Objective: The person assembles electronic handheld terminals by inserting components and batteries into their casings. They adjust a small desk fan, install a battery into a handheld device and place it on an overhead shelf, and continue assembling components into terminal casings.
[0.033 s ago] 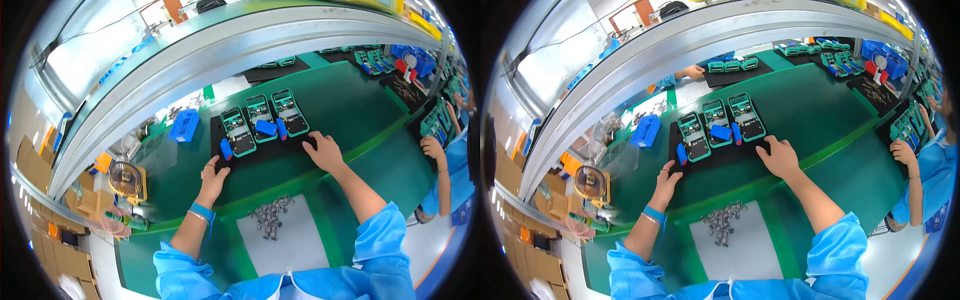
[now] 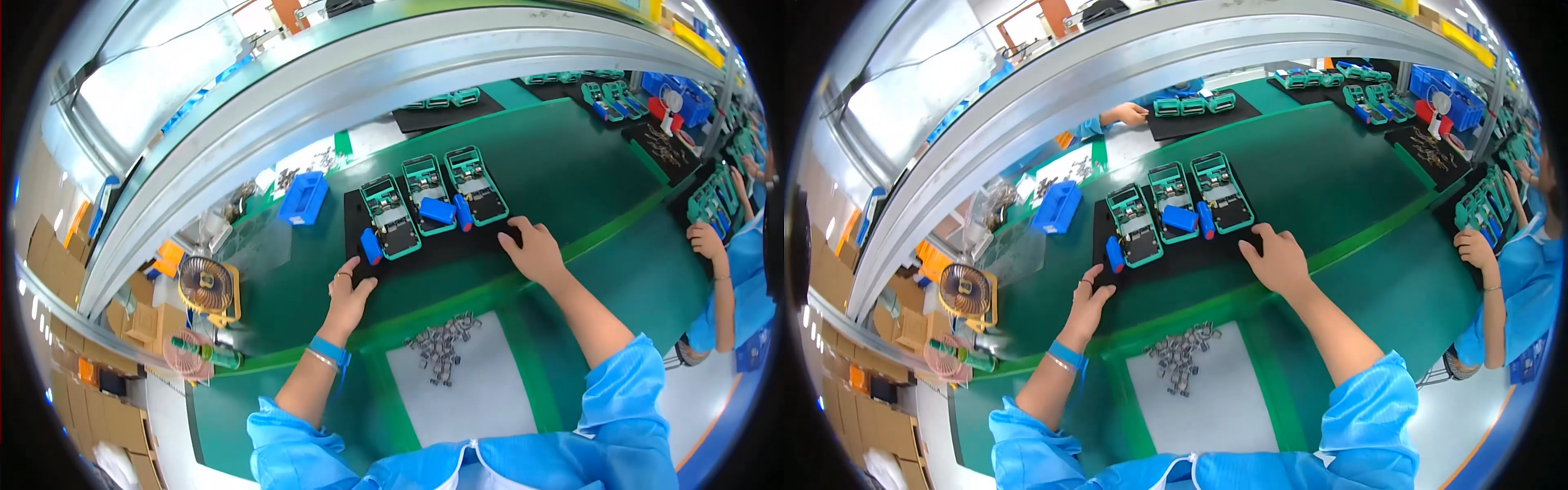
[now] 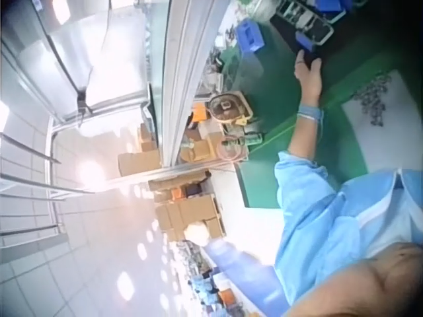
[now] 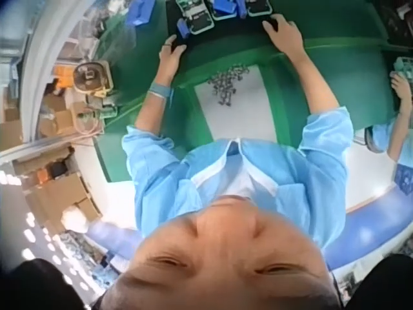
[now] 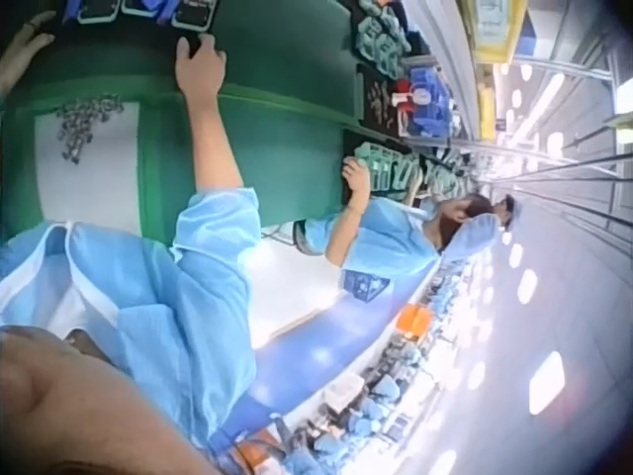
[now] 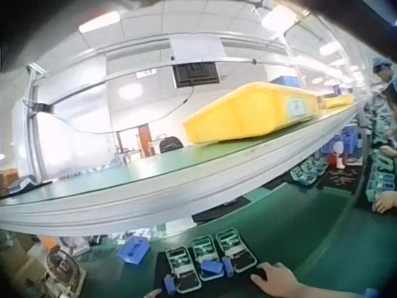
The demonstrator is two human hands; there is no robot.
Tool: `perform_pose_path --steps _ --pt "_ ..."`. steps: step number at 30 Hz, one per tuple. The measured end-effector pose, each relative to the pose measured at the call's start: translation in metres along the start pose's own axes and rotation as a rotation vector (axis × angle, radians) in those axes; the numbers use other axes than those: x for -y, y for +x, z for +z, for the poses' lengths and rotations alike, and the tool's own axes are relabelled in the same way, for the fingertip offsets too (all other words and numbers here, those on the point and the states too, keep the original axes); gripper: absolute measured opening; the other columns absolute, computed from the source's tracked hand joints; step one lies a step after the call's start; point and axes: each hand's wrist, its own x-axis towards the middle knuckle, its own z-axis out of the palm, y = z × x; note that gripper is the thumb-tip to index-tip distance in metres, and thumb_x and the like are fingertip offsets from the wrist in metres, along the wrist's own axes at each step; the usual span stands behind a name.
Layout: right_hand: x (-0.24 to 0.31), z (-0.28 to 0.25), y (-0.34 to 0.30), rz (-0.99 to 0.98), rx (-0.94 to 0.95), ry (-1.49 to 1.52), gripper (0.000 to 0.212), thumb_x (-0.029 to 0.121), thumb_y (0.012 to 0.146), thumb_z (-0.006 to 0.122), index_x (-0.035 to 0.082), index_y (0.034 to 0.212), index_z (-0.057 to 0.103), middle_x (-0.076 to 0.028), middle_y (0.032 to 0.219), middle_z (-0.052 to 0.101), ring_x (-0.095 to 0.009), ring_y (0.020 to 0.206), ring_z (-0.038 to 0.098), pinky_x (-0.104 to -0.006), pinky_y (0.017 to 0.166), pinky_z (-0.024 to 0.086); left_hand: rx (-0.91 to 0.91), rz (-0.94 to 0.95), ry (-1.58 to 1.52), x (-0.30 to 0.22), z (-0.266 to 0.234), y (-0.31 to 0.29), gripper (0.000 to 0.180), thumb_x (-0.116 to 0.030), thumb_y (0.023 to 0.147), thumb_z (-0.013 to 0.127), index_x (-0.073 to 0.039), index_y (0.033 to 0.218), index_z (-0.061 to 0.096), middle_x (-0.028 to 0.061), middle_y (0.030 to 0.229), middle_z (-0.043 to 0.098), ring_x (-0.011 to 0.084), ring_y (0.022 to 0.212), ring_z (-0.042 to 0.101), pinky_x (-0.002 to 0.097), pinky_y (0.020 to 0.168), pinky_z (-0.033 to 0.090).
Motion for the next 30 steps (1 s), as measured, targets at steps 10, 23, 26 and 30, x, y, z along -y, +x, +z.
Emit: perform_pose_path --steps 10,23,26,30 --pt "-0.063 0.021 -0.115 -0.157 -0.092 0.239 0.029 0.017 0.09 0.064 0.004 0.116 0.065 -0.017 0.115 0.065 -0.034 0.106 0.06 -0.0404 0.094 0.047 0.09 0.07 -0.213 0.045 0.009 -0.153 0.066 -0.019 0.089 0.066 -0.001 0.146 0.038 0.0165 0.144 0.042 0.0248 0.131 0.04 0.0348 0.106 0.037" --pt "0.042 0.056 -0.18 -0.496 0.259 0.251 0.01 0.013 0.089 0.063 0.005 0.097 0.064 -0.012 0.094 0.062 -0.034 0.09 0.062 -0.0441 0.074 0.051 -0.326 0.547 0.275 0.002 0.055 -0.106 0.051 -0.019 0.087 0.065 -0.006 0.135 0.053 0.0205 0.145 0.044 0.0388 0.136 0.038 0.046 0.112 0.028" --pt "0.048 0.048 -0.174 -0.462 0.326 0.24 0.01 0.012 0.088 0.064 0.006 0.097 0.063 -0.012 0.094 0.061 -0.034 0.084 0.062 -0.0434 0.069 0.051 -0.326 0.629 0.399 -0.01 0.061 -0.099 0.05 -0.031 0.09 0.066 -0.005 0.131 0.057 0.0205 0.137 0.053 0.0375 0.133 0.042 0.0476 0.111 0.029" --pt "0.057 0.036 -0.168 -0.499 0.442 0.084 0.012 0.013 0.086 0.066 0.007 0.096 0.063 -0.01 0.092 0.06 -0.033 0.079 0.063 -0.0421 0.066 0.051 -0.279 0.623 0.477 -0.006 0.064 -0.091 0.048 -0.04 0.086 0.068 -0.005 0.119 0.066 0.0152 0.13 0.057 0.0326 0.13 0.045 0.0563 0.107 0.031"
